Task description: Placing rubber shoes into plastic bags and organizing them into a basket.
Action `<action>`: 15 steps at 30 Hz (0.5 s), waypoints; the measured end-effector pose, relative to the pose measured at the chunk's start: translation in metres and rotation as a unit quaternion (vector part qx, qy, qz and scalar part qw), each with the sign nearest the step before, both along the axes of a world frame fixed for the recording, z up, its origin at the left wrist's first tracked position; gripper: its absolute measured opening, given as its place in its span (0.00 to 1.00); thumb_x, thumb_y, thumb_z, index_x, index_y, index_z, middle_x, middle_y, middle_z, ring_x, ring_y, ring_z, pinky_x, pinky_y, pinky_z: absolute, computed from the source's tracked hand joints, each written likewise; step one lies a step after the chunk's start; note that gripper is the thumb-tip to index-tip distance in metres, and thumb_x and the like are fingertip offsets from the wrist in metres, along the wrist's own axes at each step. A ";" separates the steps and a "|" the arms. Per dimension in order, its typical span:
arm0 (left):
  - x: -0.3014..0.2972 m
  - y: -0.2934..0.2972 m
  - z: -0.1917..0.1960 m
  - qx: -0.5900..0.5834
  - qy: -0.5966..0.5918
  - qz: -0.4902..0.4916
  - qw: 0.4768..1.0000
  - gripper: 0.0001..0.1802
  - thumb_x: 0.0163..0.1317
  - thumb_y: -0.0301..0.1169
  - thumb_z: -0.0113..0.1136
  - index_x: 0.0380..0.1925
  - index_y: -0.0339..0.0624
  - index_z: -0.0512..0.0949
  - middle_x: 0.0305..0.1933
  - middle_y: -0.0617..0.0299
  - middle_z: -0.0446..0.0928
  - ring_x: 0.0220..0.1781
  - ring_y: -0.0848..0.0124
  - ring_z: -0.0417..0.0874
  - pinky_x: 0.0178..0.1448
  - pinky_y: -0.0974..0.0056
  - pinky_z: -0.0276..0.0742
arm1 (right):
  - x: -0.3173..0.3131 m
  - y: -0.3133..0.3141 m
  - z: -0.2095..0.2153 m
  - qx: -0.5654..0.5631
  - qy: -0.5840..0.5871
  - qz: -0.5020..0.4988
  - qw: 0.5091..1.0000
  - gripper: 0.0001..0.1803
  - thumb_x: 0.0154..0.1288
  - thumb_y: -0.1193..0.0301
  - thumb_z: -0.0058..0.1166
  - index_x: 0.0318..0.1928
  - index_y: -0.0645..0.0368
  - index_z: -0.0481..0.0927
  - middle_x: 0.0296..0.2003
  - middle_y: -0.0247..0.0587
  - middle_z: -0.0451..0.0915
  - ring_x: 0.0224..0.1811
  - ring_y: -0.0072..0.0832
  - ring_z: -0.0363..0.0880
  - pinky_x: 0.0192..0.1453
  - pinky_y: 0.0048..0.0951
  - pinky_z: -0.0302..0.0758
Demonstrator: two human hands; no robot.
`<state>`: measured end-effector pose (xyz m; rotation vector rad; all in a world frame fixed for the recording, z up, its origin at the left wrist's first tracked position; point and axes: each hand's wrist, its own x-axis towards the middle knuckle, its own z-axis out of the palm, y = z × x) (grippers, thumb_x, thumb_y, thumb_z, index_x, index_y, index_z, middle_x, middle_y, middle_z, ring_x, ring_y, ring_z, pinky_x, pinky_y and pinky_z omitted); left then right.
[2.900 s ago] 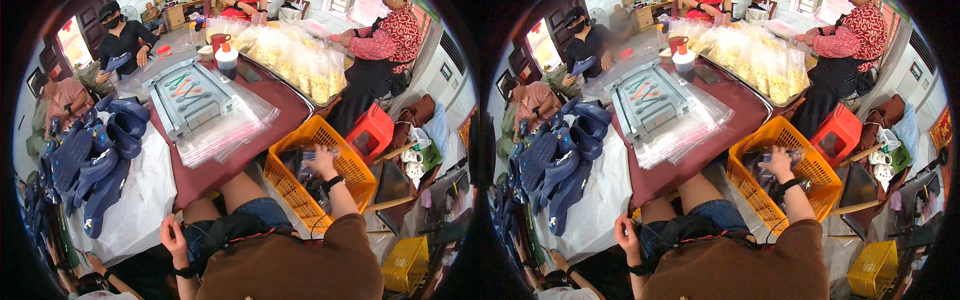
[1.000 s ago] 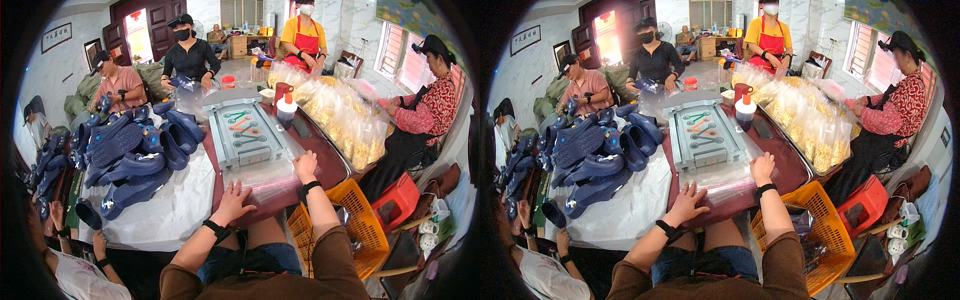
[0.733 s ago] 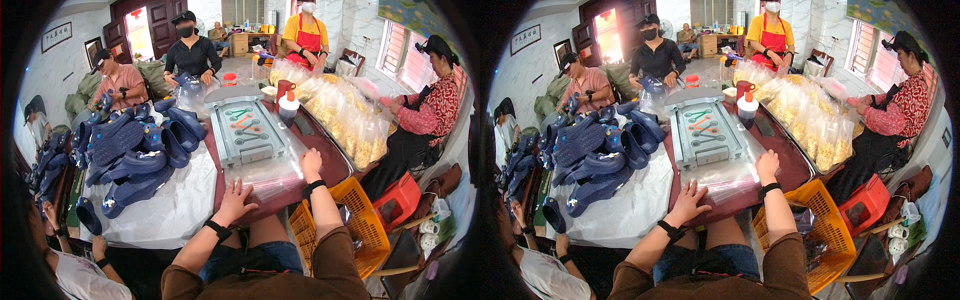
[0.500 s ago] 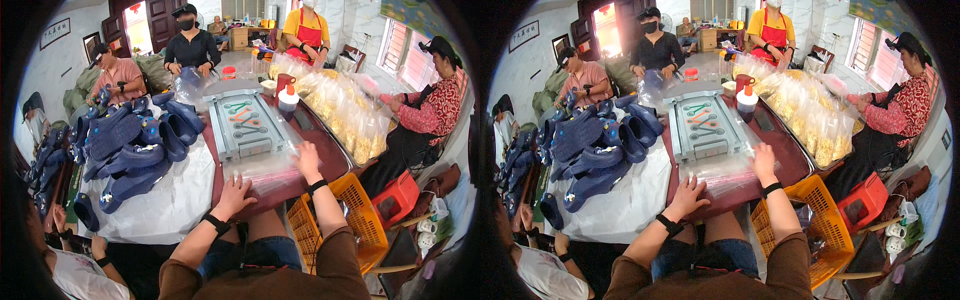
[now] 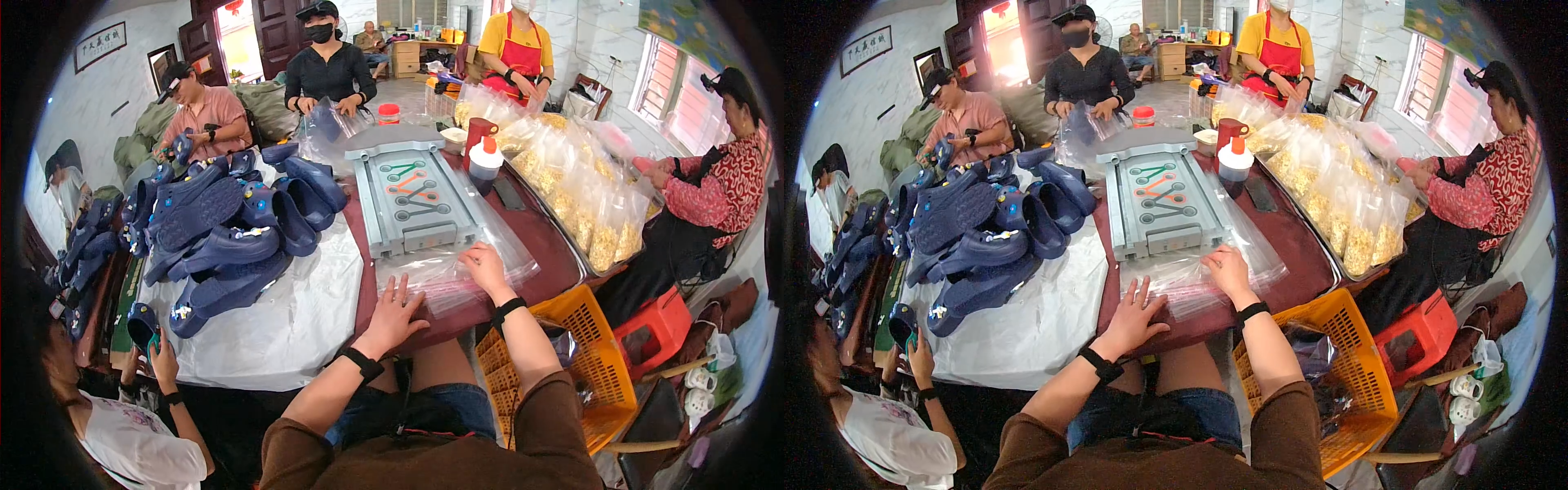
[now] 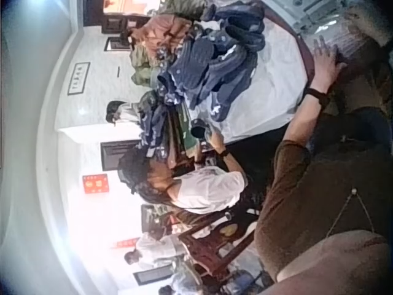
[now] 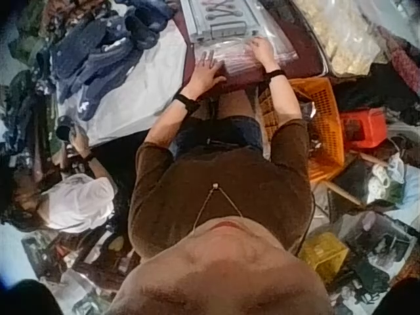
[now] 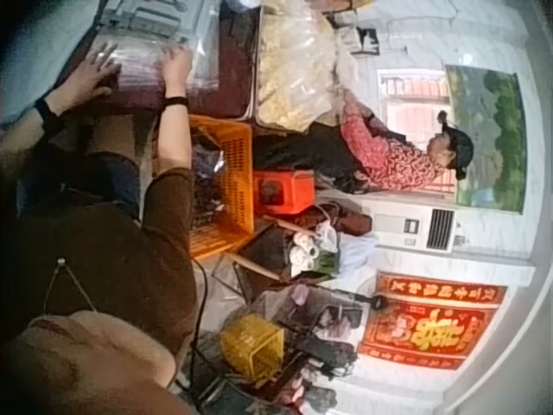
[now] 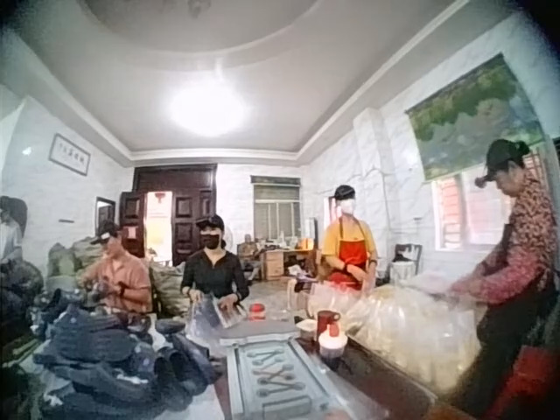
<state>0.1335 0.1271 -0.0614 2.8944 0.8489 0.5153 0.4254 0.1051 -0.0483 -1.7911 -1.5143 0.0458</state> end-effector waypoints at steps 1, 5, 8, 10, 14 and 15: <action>-0.003 0.002 -0.003 0.001 0.000 0.004 1.000 0.39 0.62 0.60 0.63 0.69 0.56 0.71 0.79 0.37 0.55 0.77 0.34 0.58 0.77 0.42 0.61 | -0.003 0.002 0.001 0.026 0.003 -0.004 1.000 0.10 0.61 0.63 0.66 0.35 0.56 0.90 0.36 0.41 0.82 0.44 0.44 0.79 0.50 0.40 0.77; -0.003 0.004 -0.008 -0.059 -0.016 0.005 0.998 0.40 0.61 0.62 0.62 0.70 0.57 0.72 0.79 0.37 0.55 0.79 0.37 0.57 0.77 0.40 0.59 | 0.006 0.001 0.000 0.085 0.161 -0.020 0.983 0.08 0.63 0.69 0.66 0.32 0.61 0.88 0.34 0.38 0.84 0.38 0.33 0.81 0.48 0.31 0.76; 0.005 0.005 -0.007 -0.060 -0.001 -0.005 0.998 0.40 0.62 0.63 0.60 0.71 0.57 0.71 0.78 0.36 0.57 0.79 0.39 0.57 0.79 0.41 0.56 | 0.034 -0.012 0.000 0.196 0.341 -0.089 0.915 0.07 0.67 0.71 0.63 0.34 0.63 0.87 0.34 0.32 0.84 0.37 0.22 0.79 0.47 0.24 0.73; 0.003 0.006 -0.006 -0.059 0.005 -0.002 0.998 0.40 0.63 0.63 0.59 0.71 0.57 0.70 0.78 0.35 0.57 0.80 0.40 0.57 0.80 0.41 0.55 | 0.043 -0.030 0.025 0.257 0.429 -0.047 0.865 0.08 0.72 0.71 0.59 0.37 0.62 0.86 0.33 0.28 0.83 0.38 0.18 0.77 0.47 0.23 0.72; -0.001 0.004 -0.002 -0.055 0.018 0.006 0.998 0.40 0.65 0.61 0.59 0.72 0.57 0.68 0.79 0.36 0.56 0.80 0.39 0.56 0.79 0.40 0.56 | 0.021 -0.083 0.111 0.301 0.521 0.001 0.799 0.14 0.77 0.62 0.55 0.38 0.58 0.84 0.28 0.24 0.78 0.32 0.14 0.72 0.38 0.19 0.66; 0.000 0.004 -0.002 -0.055 0.019 0.008 0.998 0.40 0.65 0.61 0.58 0.72 0.57 0.68 0.79 0.36 0.56 0.80 0.39 0.56 0.79 0.40 0.56 | 0.022 -0.097 0.124 0.308 0.551 0.038 0.775 0.13 0.78 0.62 0.54 0.39 0.57 0.84 0.27 0.23 0.77 0.31 0.14 0.71 0.37 0.18 0.65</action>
